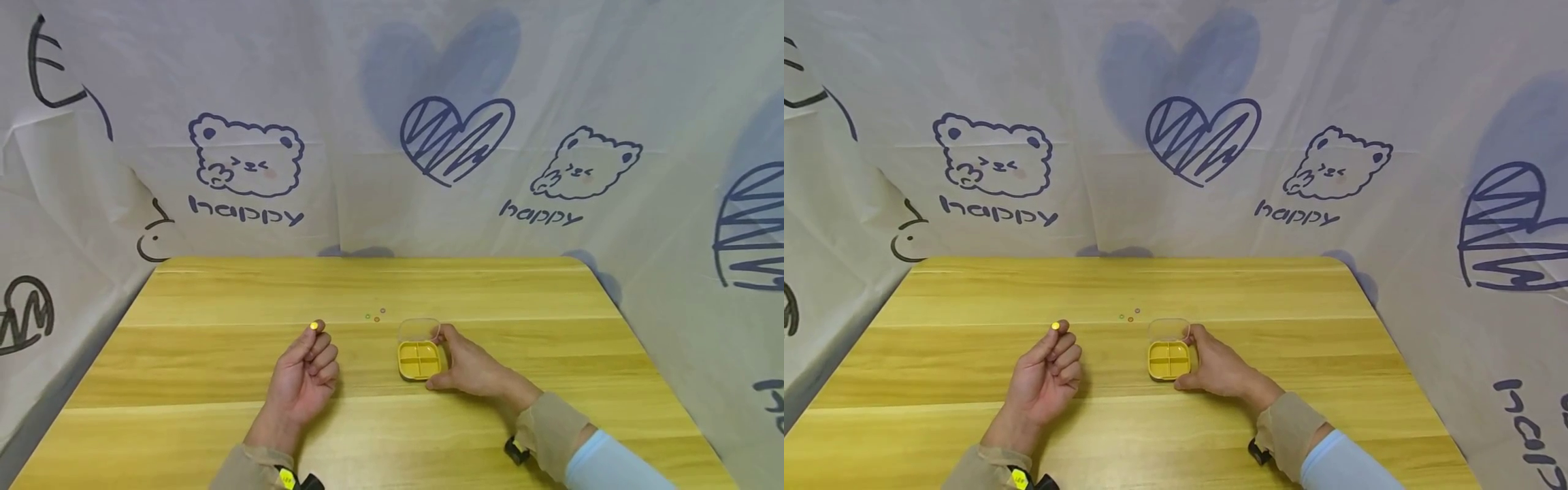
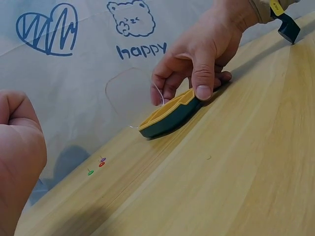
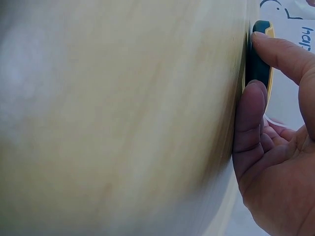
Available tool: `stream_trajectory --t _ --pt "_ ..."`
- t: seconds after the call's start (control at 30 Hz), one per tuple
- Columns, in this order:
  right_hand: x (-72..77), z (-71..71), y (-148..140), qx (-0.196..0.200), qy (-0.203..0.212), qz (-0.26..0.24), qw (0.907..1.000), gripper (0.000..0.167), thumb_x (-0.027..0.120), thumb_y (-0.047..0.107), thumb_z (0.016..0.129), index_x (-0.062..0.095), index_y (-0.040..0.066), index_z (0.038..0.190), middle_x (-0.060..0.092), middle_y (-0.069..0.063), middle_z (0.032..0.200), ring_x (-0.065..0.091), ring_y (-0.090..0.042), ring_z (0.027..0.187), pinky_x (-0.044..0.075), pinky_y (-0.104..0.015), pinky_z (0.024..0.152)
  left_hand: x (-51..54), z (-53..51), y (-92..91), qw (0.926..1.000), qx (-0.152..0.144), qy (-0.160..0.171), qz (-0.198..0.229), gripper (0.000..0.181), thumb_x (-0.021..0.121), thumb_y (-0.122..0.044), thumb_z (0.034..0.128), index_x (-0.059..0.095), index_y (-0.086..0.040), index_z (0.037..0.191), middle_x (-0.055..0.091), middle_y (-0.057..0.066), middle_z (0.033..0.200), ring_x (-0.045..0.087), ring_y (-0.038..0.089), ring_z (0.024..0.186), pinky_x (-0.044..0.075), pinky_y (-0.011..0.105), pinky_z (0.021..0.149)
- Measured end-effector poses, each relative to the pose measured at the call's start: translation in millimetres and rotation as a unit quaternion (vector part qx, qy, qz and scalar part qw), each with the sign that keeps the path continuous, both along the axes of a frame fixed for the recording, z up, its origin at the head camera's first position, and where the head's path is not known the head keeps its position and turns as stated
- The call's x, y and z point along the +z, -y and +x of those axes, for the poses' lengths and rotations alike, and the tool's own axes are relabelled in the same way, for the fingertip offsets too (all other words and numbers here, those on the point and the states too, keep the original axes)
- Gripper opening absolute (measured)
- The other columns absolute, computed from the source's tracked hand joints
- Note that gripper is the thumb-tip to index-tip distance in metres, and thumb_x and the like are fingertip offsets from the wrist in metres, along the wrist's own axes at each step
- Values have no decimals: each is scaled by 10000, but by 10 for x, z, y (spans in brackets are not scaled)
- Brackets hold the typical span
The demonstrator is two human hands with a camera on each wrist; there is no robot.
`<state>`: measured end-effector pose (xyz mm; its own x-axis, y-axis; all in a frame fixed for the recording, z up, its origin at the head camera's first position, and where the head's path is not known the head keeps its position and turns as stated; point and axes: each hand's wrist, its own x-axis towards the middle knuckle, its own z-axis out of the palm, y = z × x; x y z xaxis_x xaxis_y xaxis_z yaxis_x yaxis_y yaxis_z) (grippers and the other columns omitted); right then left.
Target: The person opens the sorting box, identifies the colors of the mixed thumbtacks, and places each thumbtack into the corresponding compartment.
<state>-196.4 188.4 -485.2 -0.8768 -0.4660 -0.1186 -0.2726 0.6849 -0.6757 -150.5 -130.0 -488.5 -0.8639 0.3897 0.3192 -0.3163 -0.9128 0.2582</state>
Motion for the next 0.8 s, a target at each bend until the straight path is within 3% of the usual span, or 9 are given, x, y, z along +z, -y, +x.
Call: stream_trajectory --t 0.17,0.4,0.5,0.6,0.67,0.7,0.77,0.8 --pt "-8 -9 -9 16 53 -31 10000 808 932 315 801 439 69 1394 594 -129 1350 581 -270 1191 466 -504 1054 14 5 -13 9996 -110 -144 223 443 169 -252 1177 574 -76 1135 190 -50 795 153 75 637 178 202 574" --pt "8 -11 -10 51 23 -35 10000 792 931 319 802 442 73 1374 599 -135 1352 583 -285 1221 468 -518 1060 23 8 -13 9998 -76 -140 119 438 179 -246 1178 581 -80 1133 179 -51 791 152 73 635 176 201 573" --pt "8 -8 -7 35 34 -52 10000 792 933 315 801 443 75 1375 601 -134 1347 581 -289 1232 467 -522 1066 24 7 -13 9997 61 -111 -197 408 214 -227 1180 594 -91 1124 180 -49 780 147 75 630 174 201 562" --pt "6 -4 -2 11 68 -56 10000 794 933 313 801 442 78 1379 597 -131 1352 579 -291 1243 463 -527 1074 32 2 -26 9941 424 -19 -998 335 286 -205 1178 598 -114 1096 200 -47 760 141 80 618 166 201 542" --pt "1 -3 2 5 83 -66 9999 799 934 311 800 441 78 1384 595 -131 1355 579 -292 1241 461 -527 1078 50 -6 -55 9782 807 129 -1908 270 364 -198 1168 606 -129 1070 238 -61 721 161 73 592 170 196 523" --pt "-1 -4 2 1 79 -62 9999 800 934 311 801 441 79 1385 594 -130 1354 579 -292 1239 461 -527 1078 61 -13 -78 9641 1004 234 -2448 235 409 -191 1159 614 -135 1058 264 -71 702 179 64 574 179 193 513" --pt "-4 -6 2 7 66 -54 10000 799 934 313 801 441 81 1386 594 -129 1354 580 -289 1235 462 -526 1076 91 -37 -140 9251 1327 430 -3532 167 498 -176 1133 627 -113 1046 321 -81 669 225 56 544 209 197 499" --pt "-7 -8 -1 8 54 -50 10000 801 934 314 801 441 81 1387 595 -129 1354 581 -286 1233 462 -523 1075 112 -51 -178 9000 1464 474 -4079 144 538 -171 1117 639 -94 1049 359 -84 661 256 55 531 231 205 495"
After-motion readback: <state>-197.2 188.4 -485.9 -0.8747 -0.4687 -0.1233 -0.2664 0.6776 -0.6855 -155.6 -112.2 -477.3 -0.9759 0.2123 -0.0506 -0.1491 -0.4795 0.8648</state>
